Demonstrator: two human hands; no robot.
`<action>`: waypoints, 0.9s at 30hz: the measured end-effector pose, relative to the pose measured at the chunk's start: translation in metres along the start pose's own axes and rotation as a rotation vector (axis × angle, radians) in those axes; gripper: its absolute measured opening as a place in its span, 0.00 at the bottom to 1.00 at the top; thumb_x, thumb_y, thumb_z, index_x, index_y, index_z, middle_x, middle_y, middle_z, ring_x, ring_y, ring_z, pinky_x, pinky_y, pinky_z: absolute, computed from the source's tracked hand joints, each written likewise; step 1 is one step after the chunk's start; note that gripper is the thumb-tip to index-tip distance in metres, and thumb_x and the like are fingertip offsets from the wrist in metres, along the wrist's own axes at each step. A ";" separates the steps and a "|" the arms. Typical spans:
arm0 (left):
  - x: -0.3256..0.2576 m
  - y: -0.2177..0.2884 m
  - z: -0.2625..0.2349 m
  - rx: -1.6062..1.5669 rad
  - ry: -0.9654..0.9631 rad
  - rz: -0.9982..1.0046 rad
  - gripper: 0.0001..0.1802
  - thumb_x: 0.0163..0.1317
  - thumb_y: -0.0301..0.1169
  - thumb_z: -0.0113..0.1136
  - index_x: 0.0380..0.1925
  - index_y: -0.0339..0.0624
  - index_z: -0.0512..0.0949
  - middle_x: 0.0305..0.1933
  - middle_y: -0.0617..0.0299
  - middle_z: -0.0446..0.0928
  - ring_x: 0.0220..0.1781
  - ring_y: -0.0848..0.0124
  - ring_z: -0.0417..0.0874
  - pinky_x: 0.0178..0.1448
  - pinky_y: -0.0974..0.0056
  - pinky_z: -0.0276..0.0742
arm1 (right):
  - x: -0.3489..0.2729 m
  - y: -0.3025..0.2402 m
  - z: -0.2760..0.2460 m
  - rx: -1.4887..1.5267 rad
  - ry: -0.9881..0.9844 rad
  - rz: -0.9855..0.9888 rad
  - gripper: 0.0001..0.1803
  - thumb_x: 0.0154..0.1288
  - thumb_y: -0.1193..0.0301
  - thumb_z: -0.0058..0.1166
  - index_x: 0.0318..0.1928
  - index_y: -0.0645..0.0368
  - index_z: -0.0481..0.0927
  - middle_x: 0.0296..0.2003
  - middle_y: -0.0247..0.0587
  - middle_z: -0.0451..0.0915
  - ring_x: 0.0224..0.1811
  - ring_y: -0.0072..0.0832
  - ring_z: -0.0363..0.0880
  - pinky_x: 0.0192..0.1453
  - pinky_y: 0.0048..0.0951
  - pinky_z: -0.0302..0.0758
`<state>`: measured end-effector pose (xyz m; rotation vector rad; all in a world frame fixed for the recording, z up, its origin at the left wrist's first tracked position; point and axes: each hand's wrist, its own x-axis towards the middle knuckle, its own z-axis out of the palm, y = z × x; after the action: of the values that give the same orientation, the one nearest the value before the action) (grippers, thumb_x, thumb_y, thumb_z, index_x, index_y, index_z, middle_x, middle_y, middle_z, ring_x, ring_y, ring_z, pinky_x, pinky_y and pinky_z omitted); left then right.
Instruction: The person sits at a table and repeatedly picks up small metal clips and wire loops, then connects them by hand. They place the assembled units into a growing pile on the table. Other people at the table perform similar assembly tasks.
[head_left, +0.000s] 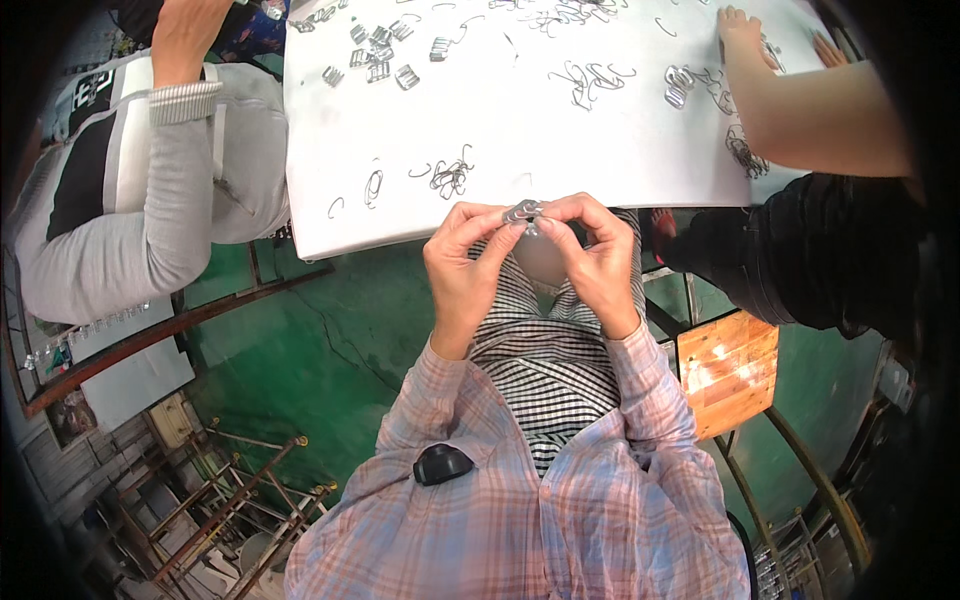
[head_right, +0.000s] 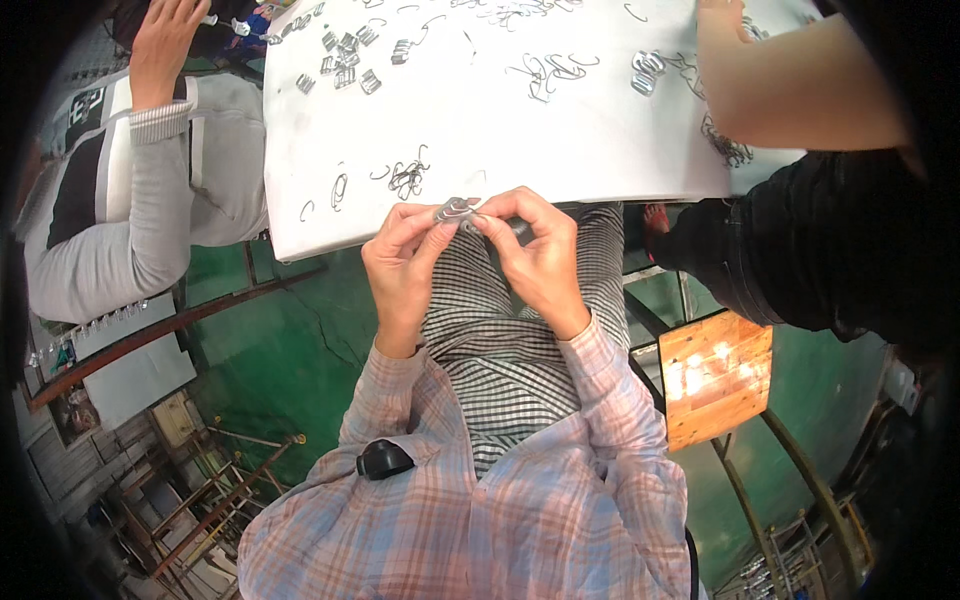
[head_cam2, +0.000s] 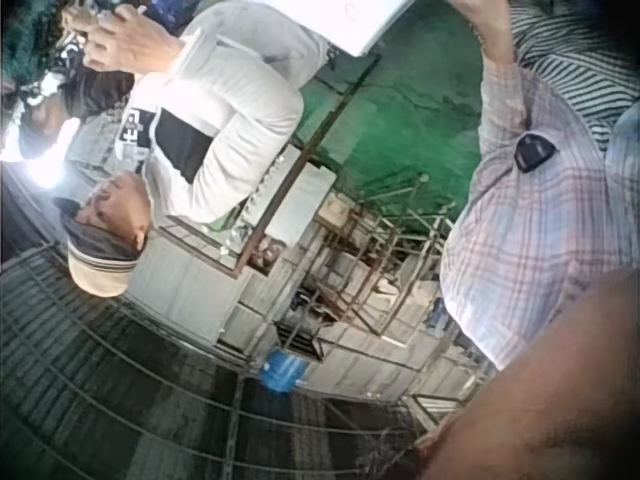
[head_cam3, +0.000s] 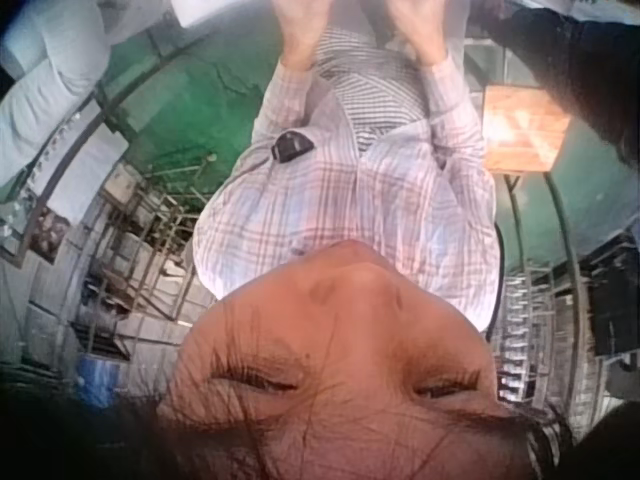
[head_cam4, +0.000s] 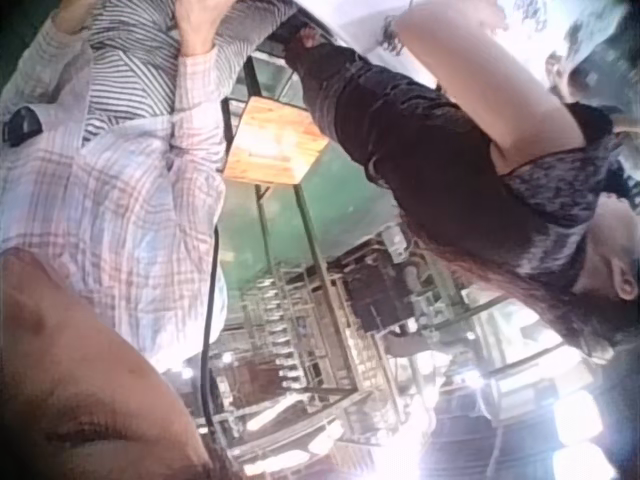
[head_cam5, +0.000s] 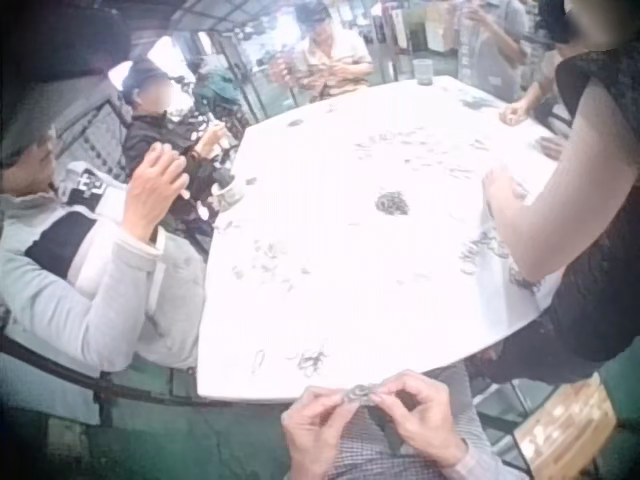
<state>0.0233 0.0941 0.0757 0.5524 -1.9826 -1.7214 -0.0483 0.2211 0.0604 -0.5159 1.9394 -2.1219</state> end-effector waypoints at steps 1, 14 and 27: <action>0.002 0.004 0.000 0.072 -0.013 0.044 0.09 0.54 0.19 0.67 0.36 0.37 0.85 0.33 0.63 0.80 0.34 0.77 0.78 0.40 0.72 0.75 | 0.001 0.000 -0.001 -0.023 -0.011 0.019 0.03 0.58 0.79 0.62 0.32 0.65 0.81 0.29 0.37 0.82 0.33 0.20 0.78 0.40 0.22 0.74; -0.008 0.006 0.002 0.086 -0.067 0.072 0.08 0.55 0.20 0.67 0.36 0.37 0.85 0.32 0.62 0.79 0.35 0.76 0.79 0.40 0.71 0.75 | 0.009 -0.007 -0.036 -0.104 -0.280 0.117 0.05 0.58 0.75 0.64 0.32 0.64 0.83 0.27 0.36 0.83 0.32 0.20 0.78 0.41 0.23 0.74; -0.023 0.014 -0.005 0.168 -0.129 0.120 0.07 0.54 0.19 0.67 0.35 0.36 0.84 0.32 0.61 0.80 0.35 0.74 0.79 0.41 0.71 0.74 | 0.014 -0.008 -0.050 0.012 -0.395 0.094 0.06 0.56 0.75 0.64 0.35 0.64 0.84 0.29 0.38 0.84 0.34 0.20 0.79 0.43 0.24 0.74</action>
<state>0.0448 0.1048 0.0888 0.3773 -2.2178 -1.5629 -0.0803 0.2625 0.0670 -0.7597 1.6925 -1.8080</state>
